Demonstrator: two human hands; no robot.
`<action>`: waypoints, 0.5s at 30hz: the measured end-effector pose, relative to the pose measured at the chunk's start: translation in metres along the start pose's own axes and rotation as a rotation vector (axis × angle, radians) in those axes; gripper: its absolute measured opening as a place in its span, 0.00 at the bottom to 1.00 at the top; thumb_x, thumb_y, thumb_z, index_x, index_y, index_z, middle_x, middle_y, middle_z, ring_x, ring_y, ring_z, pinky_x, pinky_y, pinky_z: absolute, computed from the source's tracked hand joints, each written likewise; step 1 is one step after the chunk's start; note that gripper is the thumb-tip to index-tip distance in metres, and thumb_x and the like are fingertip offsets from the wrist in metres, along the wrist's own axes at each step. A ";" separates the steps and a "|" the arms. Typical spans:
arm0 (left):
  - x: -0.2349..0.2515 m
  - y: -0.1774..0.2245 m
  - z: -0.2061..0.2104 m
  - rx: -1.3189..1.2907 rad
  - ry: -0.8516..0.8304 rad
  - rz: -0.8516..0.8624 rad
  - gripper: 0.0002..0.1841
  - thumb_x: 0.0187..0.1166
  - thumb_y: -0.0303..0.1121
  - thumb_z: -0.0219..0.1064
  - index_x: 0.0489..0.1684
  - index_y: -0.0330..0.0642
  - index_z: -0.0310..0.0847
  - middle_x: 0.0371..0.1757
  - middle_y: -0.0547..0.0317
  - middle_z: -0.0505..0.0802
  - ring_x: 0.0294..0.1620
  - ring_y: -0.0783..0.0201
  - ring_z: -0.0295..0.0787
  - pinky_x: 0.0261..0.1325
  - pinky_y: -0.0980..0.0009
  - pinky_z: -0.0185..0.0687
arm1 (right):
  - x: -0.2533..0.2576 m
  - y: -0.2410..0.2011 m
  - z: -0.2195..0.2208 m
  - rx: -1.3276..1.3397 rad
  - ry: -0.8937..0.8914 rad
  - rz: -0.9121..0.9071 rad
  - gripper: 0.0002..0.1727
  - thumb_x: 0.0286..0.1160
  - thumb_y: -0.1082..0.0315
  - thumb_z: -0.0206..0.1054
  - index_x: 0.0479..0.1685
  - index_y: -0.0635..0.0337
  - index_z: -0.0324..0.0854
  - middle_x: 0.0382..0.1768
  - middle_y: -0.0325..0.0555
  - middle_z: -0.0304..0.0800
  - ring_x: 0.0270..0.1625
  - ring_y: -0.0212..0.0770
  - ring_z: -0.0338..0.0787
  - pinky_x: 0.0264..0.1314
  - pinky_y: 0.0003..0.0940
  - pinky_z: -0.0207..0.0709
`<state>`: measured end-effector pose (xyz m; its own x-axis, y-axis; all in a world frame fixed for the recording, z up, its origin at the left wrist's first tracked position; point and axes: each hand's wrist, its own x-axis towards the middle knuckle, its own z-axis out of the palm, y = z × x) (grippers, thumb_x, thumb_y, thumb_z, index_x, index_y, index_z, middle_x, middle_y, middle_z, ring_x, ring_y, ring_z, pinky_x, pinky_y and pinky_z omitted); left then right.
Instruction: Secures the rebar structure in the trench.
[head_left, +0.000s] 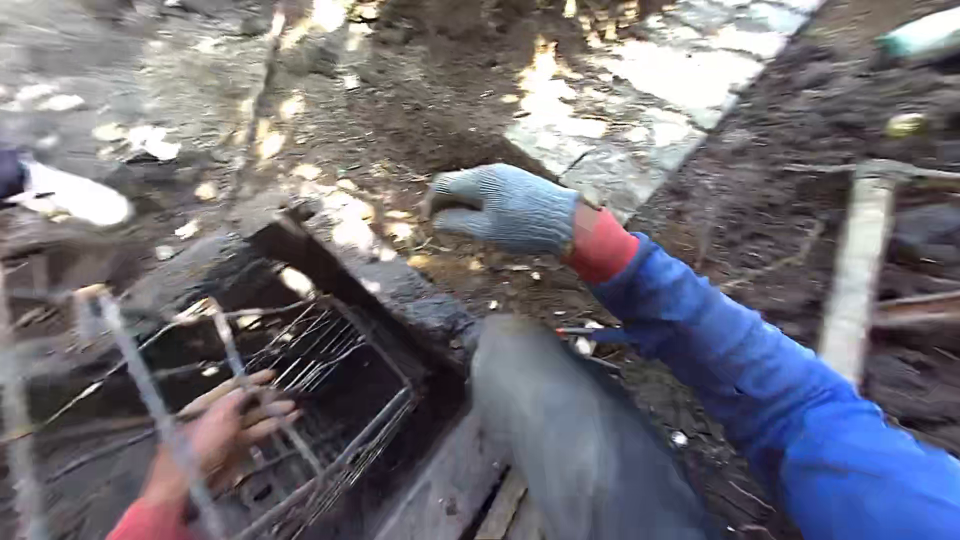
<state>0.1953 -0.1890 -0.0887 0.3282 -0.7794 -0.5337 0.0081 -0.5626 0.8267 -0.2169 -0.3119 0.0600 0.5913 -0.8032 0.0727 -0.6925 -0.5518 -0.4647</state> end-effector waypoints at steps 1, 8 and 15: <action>0.002 0.000 -0.001 0.000 0.001 -0.011 0.13 0.90 0.32 0.51 0.59 0.37 0.78 0.26 0.57 0.89 0.23 0.58 0.91 0.29 0.55 0.94 | -0.029 0.028 -0.005 -0.026 -0.032 0.162 0.12 0.86 0.55 0.61 0.55 0.44 0.88 0.45 0.35 0.93 0.49 0.36 0.92 0.55 0.47 0.85; -0.001 0.008 0.021 -0.013 0.033 -0.064 0.29 0.94 0.56 0.40 0.61 0.40 0.77 0.27 0.56 0.87 0.23 0.57 0.89 0.30 0.54 0.91 | -0.217 0.110 0.136 -0.197 -0.440 0.750 0.36 0.66 0.39 0.72 0.70 0.52 0.81 0.63 0.62 0.87 0.63 0.68 0.87 0.60 0.73 0.80; -0.001 0.012 0.011 -0.101 0.023 -0.067 0.35 0.94 0.59 0.38 0.70 0.33 0.71 0.26 0.49 0.86 0.22 0.52 0.89 0.31 0.51 0.92 | -0.197 0.068 0.138 -0.086 -0.650 0.907 0.31 0.94 0.54 0.44 0.80 0.73 0.70 0.74 0.79 0.77 0.79 0.78 0.75 0.79 0.76 0.65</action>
<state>0.1843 -0.1983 -0.0800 0.3451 -0.7342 -0.5847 0.1249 -0.5815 0.8039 -0.3230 -0.1605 -0.1080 -0.0606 -0.6602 -0.7486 -0.9884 0.1444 -0.0473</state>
